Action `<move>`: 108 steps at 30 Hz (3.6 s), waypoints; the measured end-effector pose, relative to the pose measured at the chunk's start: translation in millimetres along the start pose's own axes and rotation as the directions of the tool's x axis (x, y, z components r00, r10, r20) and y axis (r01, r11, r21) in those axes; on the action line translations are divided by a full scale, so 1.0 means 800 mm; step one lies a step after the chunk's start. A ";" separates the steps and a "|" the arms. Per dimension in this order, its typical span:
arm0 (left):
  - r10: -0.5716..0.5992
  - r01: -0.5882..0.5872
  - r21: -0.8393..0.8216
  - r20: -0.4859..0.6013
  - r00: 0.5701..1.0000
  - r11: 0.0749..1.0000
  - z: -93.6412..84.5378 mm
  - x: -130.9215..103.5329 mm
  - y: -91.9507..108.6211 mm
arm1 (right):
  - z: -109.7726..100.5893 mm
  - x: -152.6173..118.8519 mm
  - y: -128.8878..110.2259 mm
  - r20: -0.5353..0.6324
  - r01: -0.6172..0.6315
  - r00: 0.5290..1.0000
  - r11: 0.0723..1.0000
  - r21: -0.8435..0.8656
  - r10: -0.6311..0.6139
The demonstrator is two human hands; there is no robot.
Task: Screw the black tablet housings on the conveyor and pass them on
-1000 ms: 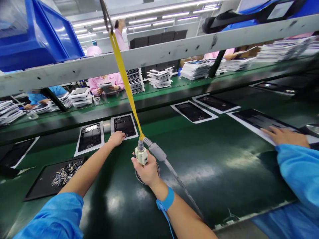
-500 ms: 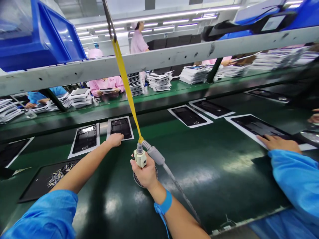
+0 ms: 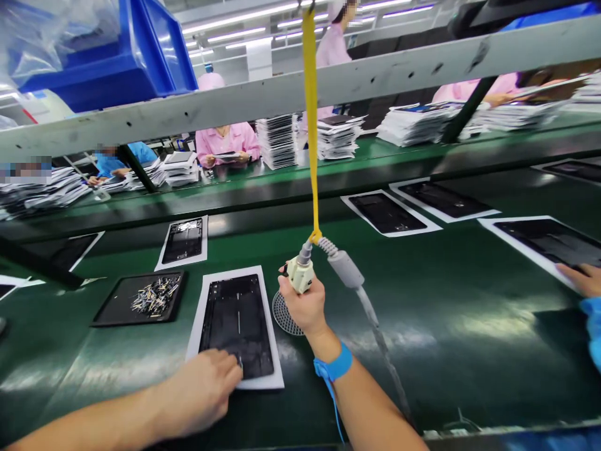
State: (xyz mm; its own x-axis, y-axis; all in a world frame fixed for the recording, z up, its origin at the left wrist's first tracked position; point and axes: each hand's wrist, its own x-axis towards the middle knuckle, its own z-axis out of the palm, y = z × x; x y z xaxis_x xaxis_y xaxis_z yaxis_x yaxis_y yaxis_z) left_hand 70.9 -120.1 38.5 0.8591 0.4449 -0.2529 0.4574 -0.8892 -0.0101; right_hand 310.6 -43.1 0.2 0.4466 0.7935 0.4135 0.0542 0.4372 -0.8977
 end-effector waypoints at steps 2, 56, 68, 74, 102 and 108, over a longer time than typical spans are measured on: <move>0.073 -0.072 0.023 -0.081 0.994 0.997 0.028 -0.015 0.029 | 0.002 0.000 -0.002 -0.005 -0.015 1.000 1.000 0.015 0.015; -0.820 0.801 -0.193 -0.039 0.571 0.567 0.035 -0.194 -0.298 | -0.001 -0.002 0.001 -0.032 -0.035 0.999 0.995 -0.091 0.032; -0.731 0.511 -0.559 -0.286 0.620 0.653 0.017 -0.129 -0.202 | -0.003 -0.002 0.004 -0.014 0.003 1.000 0.991 -0.135 -0.005; -0.539 0.283 -0.540 -0.404 0.739 0.793 0.070 -0.038 -0.155 | -0.003 -0.002 0.002 -0.020 -0.009 1.000 0.994 -0.108 0.007; -0.688 0.607 -0.343 -0.209 0.695 0.717 0.073 0.006 -0.133 | -0.006 0.004 -0.004 -0.056 0.066 0.996 0.986 -0.151 -0.075; -0.688 0.596 -0.451 -0.058 0.724 0.664 0.066 0.022 -0.156 | -0.009 0.010 0.011 -0.095 0.056 0.993 0.981 -0.185 -0.074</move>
State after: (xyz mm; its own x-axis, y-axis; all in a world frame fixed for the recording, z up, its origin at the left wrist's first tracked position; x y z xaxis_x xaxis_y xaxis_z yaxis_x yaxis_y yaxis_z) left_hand 16.7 -6.7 -15.5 0.3201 0.9397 -0.1204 0.9193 -0.2774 0.2794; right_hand 321.3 -35.7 -5.3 0.5245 0.7147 0.4628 0.2437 0.3947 -0.8859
